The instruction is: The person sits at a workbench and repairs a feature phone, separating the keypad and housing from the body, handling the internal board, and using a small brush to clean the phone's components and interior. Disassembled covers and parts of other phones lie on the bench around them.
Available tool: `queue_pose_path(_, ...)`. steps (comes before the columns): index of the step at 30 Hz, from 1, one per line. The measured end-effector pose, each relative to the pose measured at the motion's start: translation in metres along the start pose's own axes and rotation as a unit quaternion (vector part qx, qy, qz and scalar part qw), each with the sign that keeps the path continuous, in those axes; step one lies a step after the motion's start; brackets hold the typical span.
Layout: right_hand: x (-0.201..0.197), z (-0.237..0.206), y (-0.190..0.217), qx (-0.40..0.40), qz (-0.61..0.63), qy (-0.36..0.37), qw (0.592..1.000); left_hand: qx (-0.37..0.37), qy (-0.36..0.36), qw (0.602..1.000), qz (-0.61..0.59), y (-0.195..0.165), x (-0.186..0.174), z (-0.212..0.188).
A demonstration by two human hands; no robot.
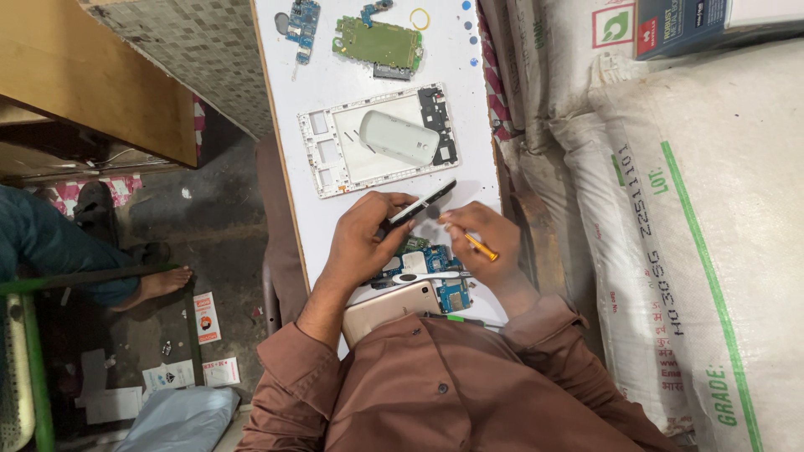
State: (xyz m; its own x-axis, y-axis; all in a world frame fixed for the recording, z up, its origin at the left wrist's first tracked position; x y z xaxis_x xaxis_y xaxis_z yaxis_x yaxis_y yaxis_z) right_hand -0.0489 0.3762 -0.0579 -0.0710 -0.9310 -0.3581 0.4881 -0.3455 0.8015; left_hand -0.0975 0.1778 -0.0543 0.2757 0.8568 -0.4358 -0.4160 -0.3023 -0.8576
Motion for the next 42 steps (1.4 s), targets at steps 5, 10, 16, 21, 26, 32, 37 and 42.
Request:
queue_pose_path(5, -0.001, -0.002, -0.001, 0.0, 0.007, -0.005, 1.0, 0.04, 0.003, 0.999, 0.008, -0.004, -0.001, 0.001)
queue_pose_path(10, -0.001, -0.004, -0.006, 0.012, 0.008, -0.019, 1.0, 0.034, 0.01, 0.999, 0.013, -0.004, -0.001, 0.001)
queue_pose_path(16, -0.001, -0.007, -0.015, 0.072, 0.046, -0.039, 0.996, 0.033, 0.004, 0.999, 0.017, -0.005, -0.002, 0.003)
queue_pose_path(21, 0.001, -0.009, -0.016, 0.05, 0.011, 0.004, 0.999, 0.036, 0.002, 0.999, 0.011, -0.009, -0.002, 0.005)
queue_pose_path(26, -0.003, -0.011, -0.023, 0.124, 0.086, -0.085, 0.985, 0.036, 0.005, 0.999, 0.007, -0.009, -0.003, 0.006)
queue_pose_path(32, 0.002, -0.008, -0.01, 0.007, -0.006, 0.015, 1.0, 0.011, 0.006, 1.0, -0.009, -0.007, -0.001, 0.006)
queue_pose_path(37, -0.004, -0.008, -0.02, 0.122, 0.056, -0.091, 0.987, -0.012, 0.015, 1.0, -0.007, -0.004, 0.0, 0.006)
queue_pose_path(42, 0.004, -0.006, -0.006, -0.046, -0.023, 0.015, 0.999, 0.015, 0.011, 1.0, 0.006, -0.006, -0.001, 0.006)
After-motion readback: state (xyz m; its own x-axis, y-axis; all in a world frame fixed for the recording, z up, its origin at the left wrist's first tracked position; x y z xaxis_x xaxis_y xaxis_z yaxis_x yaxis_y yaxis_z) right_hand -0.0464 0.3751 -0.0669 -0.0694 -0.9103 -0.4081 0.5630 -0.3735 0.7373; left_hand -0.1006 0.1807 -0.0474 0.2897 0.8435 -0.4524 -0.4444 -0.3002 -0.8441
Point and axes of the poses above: each hand's wrist, its own z-axis towards the middle knuckle, its own x-axis out of the palm, y = z × x, the point moved 4 cm from there along z, towards the middle knuckle, and after that the axes turned 3 degrees about y, right-handed, at the moved point
